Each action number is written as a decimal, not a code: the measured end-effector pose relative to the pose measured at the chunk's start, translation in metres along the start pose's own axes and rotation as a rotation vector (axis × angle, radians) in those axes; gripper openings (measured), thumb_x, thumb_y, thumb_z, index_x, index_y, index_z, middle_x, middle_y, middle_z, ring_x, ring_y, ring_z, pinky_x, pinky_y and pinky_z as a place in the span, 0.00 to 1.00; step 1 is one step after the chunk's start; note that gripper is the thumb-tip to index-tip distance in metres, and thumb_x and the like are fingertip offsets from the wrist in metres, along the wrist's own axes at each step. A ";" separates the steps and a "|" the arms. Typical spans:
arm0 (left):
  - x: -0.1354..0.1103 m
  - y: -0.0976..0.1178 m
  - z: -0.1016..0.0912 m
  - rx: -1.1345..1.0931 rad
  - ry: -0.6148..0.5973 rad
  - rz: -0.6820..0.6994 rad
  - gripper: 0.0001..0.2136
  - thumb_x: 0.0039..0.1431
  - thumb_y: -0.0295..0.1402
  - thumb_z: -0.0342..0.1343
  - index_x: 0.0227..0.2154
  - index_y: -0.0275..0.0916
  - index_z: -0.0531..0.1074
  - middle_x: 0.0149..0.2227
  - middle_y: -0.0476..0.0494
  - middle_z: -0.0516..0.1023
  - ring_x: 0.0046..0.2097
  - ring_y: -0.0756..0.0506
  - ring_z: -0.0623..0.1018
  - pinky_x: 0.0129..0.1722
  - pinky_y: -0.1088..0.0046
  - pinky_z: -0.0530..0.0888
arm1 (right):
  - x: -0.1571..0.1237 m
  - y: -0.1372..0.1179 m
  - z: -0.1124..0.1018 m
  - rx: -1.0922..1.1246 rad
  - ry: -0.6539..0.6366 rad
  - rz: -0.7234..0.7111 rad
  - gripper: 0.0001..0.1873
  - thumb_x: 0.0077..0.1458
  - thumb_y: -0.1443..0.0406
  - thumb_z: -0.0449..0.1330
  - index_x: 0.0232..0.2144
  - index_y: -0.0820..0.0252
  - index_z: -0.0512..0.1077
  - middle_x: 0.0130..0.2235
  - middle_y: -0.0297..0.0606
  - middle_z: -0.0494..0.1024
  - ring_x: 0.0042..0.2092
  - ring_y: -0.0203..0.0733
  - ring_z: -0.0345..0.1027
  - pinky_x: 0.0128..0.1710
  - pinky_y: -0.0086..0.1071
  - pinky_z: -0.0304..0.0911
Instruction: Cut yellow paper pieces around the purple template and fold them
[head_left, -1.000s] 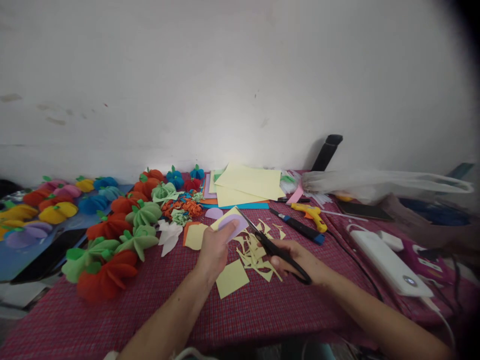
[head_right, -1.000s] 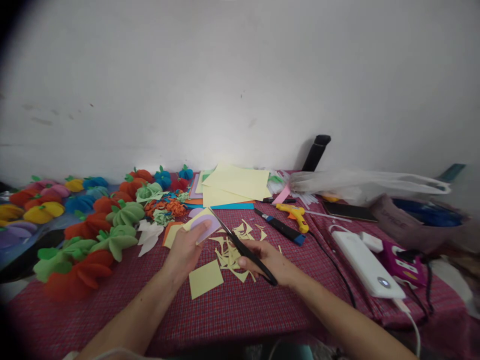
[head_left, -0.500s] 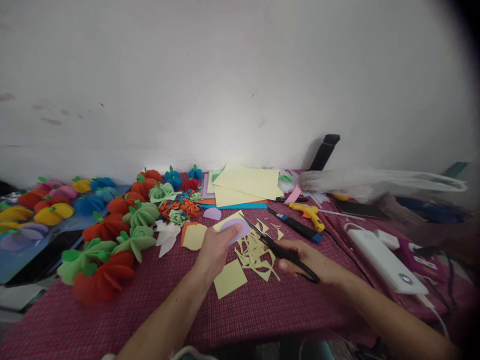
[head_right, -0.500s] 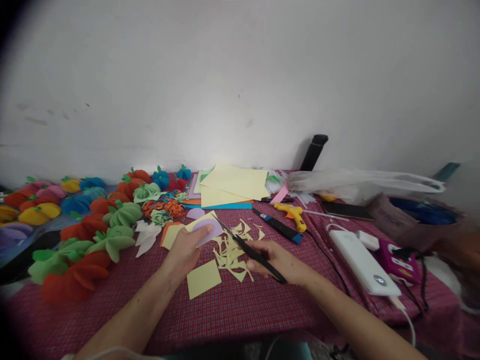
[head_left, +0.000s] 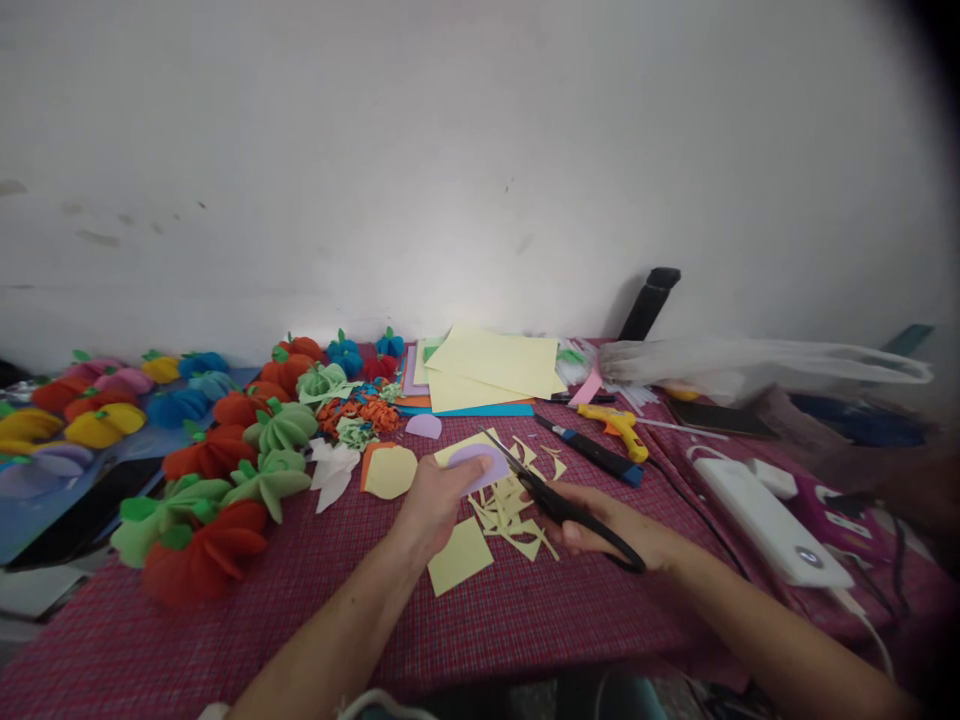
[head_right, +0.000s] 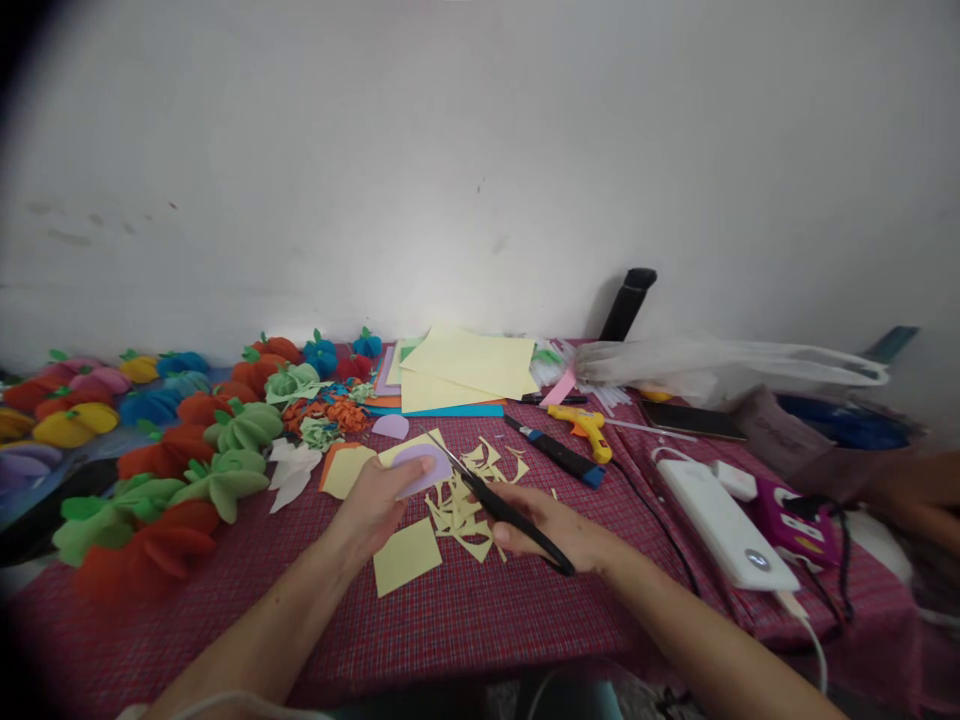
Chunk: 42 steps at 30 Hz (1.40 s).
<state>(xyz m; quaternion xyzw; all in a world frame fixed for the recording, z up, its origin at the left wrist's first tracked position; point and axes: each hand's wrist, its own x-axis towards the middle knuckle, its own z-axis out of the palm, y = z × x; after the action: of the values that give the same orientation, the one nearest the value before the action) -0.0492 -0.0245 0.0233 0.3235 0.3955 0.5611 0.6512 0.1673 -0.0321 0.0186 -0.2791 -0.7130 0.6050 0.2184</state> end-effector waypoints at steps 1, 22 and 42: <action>0.000 0.000 0.000 0.004 0.001 -0.002 0.11 0.37 0.30 0.65 0.27 0.31 0.76 0.27 0.41 0.78 0.29 0.46 0.76 0.35 0.68 0.72 | 0.001 0.000 0.000 0.004 0.003 -0.001 0.26 0.52 0.52 0.55 0.49 0.60 0.62 0.32 0.34 0.62 0.31 0.34 0.54 0.28 0.27 0.54; 0.001 -0.003 0.000 -0.018 0.026 0.011 0.11 0.36 0.30 0.65 0.26 0.31 0.76 0.25 0.43 0.78 0.27 0.47 0.75 0.33 0.68 0.72 | 0.003 -0.001 0.002 -0.066 0.030 0.013 0.26 0.53 0.53 0.55 0.50 0.60 0.62 0.30 0.32 0.62 0.27 0.31 0.54 0.25 0.26 0.55; 0.002 -0.002 0.000 -0.036 0.029 0.011 0.11 0.36 0.32 0.65 0.26 0.32 0.76 0.26 0.42 0.78 0.28 0.46 0.76 0.34 0.68 0.71 | 0.007 -0.006 0.008 -0.070 0.071 0.017 0.25 0.53 0.52 0.54 0.48 0.62 0.64 0.30 0.33 0.62 0.27 0.31 0.55 0.26 0.26 0.55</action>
<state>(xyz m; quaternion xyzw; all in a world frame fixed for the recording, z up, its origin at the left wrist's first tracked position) -0.0479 -0.0227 0.0208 0.3056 0.3930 0.5763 0.6481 0.1561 -0.0335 0.0226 -0.3138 -0.7233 0.5711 0.2283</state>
